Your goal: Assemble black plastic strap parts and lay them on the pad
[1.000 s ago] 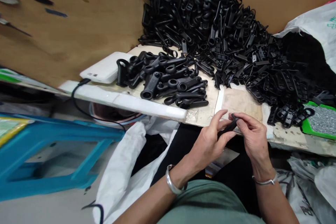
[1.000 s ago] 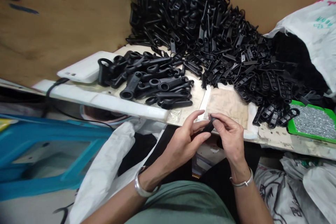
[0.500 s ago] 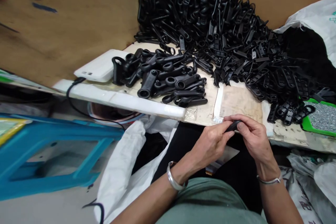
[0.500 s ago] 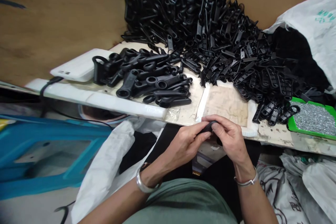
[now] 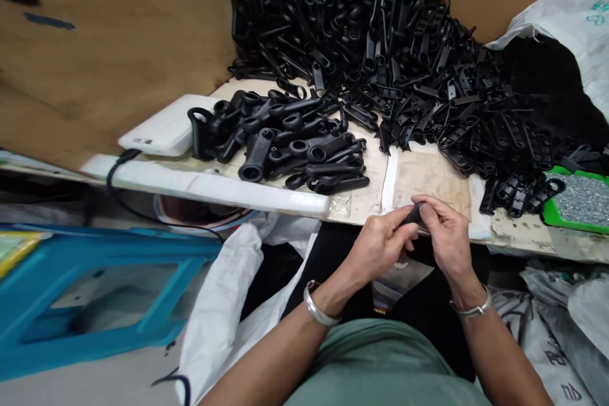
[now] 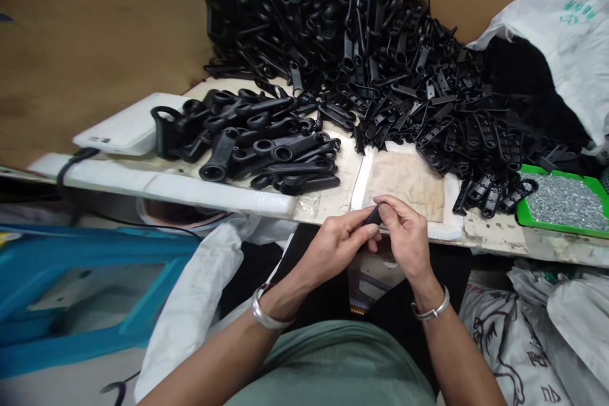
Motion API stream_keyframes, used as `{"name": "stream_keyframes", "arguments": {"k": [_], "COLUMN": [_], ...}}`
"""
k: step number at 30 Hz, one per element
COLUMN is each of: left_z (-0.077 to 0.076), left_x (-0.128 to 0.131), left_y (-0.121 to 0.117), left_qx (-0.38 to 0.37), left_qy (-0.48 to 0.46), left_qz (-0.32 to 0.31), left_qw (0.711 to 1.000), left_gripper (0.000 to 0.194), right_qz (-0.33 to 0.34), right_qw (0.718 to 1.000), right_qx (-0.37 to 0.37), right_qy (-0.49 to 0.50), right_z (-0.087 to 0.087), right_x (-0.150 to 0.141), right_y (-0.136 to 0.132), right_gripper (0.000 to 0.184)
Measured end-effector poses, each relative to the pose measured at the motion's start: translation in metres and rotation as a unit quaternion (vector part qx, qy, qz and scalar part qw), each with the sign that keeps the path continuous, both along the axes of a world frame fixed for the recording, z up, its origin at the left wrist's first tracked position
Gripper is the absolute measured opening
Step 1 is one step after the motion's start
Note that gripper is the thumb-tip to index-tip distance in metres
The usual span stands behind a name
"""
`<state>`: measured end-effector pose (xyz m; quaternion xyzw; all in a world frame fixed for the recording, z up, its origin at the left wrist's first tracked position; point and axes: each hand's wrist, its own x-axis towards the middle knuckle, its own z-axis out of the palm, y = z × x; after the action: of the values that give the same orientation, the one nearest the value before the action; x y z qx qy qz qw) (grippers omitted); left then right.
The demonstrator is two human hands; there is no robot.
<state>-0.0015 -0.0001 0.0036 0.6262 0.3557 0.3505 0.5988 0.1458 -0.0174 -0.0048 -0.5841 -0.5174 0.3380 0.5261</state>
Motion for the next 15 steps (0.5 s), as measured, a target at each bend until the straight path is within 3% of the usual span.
{"name": "stream_keyframes", "arguments": {"k": [3, 5, 9, 12, 15], "left_z": [-0.002, -0.001, -0.001, -0.004, -0.005], "left_x": [0.003, 0.006, 0.010, 0.007, -0.003], "left_y": [-0.001, -0.003, -0.006, -0.007, -0.005], "left_qx": [-0.134, -0.187, -0.234, -0.202, -0.012], "left_qy": [-0.151, -0.234, -0.297, -0.257, -0.108], "left_qz": [0.019, 0.045, 0.077, 0.068, 0.135], "left_qw": [0.979, 0.953, 0.923, 0.943, 0.985], "left_gripper": [0.032, 0.030, 0.033, 0.034, 0.038], "right_qz": [0.025, -0.002, -0.014, 0.027, 0.042], "right_qw": [0.996, 0.994, 1.000, 0.999, 0.990], "right_qx": [-0.032, -0.024, -0.015, -0.012, 0.027], "right_qy": [0.084, 0.110, 0.023, -0.032, -0.135], "right_z": [0.002, 0.002, 0.001, 0.003, 0.013], "right_x": [0.004, 0.004, -0.007, -0.012, -0.004], "right_y": [-0.002, -0.010, -0.029, -0.032, -0.029], "right_gripper": [0.035, 0.036, 0.027, 0.021, 0.011]}}
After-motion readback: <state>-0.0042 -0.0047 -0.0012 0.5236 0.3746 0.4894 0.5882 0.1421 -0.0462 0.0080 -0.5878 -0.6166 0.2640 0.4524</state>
